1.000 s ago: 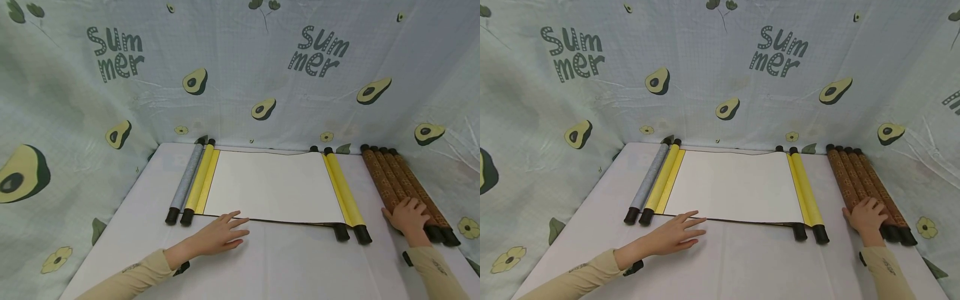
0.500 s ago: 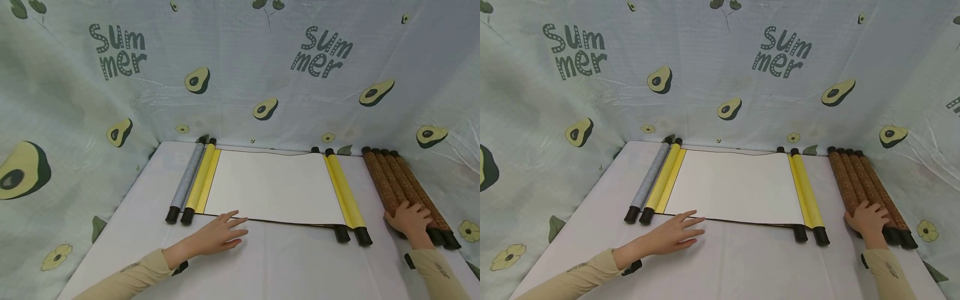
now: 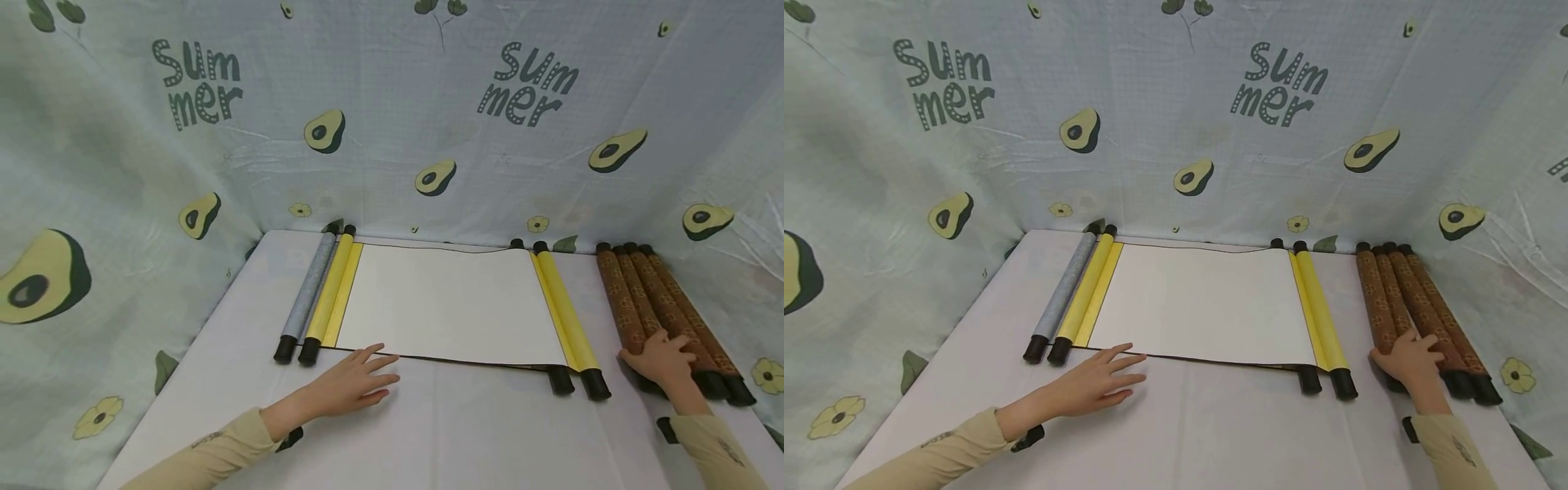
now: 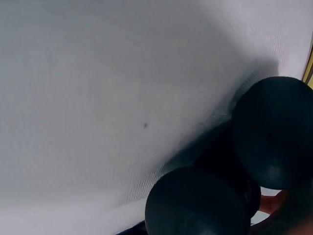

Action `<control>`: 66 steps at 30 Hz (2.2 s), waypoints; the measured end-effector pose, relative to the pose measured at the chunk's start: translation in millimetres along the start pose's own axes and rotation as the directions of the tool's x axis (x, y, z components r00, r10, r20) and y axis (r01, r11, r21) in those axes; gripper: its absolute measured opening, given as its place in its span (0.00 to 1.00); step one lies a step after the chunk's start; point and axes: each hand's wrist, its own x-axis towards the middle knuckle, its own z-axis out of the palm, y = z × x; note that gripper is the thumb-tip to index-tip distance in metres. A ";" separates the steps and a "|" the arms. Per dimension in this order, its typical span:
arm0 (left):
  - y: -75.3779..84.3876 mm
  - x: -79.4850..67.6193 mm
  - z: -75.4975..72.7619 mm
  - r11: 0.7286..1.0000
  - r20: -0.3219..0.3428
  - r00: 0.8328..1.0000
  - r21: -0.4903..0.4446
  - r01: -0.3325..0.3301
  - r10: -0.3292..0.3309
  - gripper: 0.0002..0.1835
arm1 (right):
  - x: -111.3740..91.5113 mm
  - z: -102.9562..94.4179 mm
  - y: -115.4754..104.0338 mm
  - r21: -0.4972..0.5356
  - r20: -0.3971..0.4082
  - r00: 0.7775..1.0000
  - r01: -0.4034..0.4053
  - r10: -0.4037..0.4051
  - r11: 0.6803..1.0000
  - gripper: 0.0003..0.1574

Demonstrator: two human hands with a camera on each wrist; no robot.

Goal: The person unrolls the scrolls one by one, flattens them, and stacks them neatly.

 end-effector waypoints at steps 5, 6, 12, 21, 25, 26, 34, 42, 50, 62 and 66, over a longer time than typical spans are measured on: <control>-0.6 -0.8 -2.9 1.000 0.017 1.000 0.007 0.008 -0.008 0.15 | -1.8 -2.0 -3.5 0.044 0.012 0.996 -0.086 0.086 0.995 0.65; -0.8 -0.6 -3.3 1.000 0.018 1.000 0.010 0.008 -0.008 0.15 | -2.4 -2.4 -3.8 0.045 0.005 0.995 -0.099 0.099 0.994 0.63; -2.1 -0.5 -4.2 1.000 0.009 1.000 0.016 0.010 -0.010 0.14 | -8.0 -6.0 -6.1 0.050 -0.052 0.990 -0.130 0.133 0.990 0.56; -3.7 -3.6 -4.5 1.000 -0.034 0.999 0.018 -0.006 0.006 0.14 | -19.1 -6.0 -12.0 0.096 -0.118 0.986 -0.110 0.120 0.989 0.54; -3.9 -5.5 -3.5 1.000 -0.042 0.999 0.018 -0.012 0.013 0.14 | -24.5 -4.4 -19.0 0.071 -0.181 0.980 -0.066 0.078 0.995 0.53; -4.0 -5.9 -2.9 1.000 -0.042 0.999 0.019 -0.014 0.014 0.14 | -25.7 -4.3 -21.5 0.068 -0.199 0.978 -0.054 0.067 0.996 0.52; -4.1 -4.4 -1.0 1.000 -0.029 1.000 0.013 -0.011 0.011 0.14 | -32.9 -7.1 -40.9 0.067 -0.280 0.960 0.020 0.000 0.998 0.52; -3.4 -5.8 0.1 1.000 -0.002 1.000 0.007 0.010 -0.010 0.14 | -39.0 -12.3 -60.6 0.056 -0.357 0.932 0.096 -0.070 0.994 0.51; -2.2 -6.8 0.0 1.000 0.013 1.000 -0.003 0.020 -0.020 0.14 | -47.2 -17.1 -85.2 0.072 -0.394 0.911 0.166 -0.125 0.983 0.49; -3.9 -6.9 -0.8 1.000 -0.002 1.000 -0.009 0.005 -0.005 0.14 | -61.4 -18.6 -124.0 0.089 -0.415 0.876 0.308 -0.246 0.947 0.47; -3.9 -6.6 -0.8 1.000 -0.018 1.000 -0.008 -0.005 0.005 0.14 | -64.1 -16.8 -134.5 0.083 -0.413 0.868 0.338 -0.277 0.937 0.46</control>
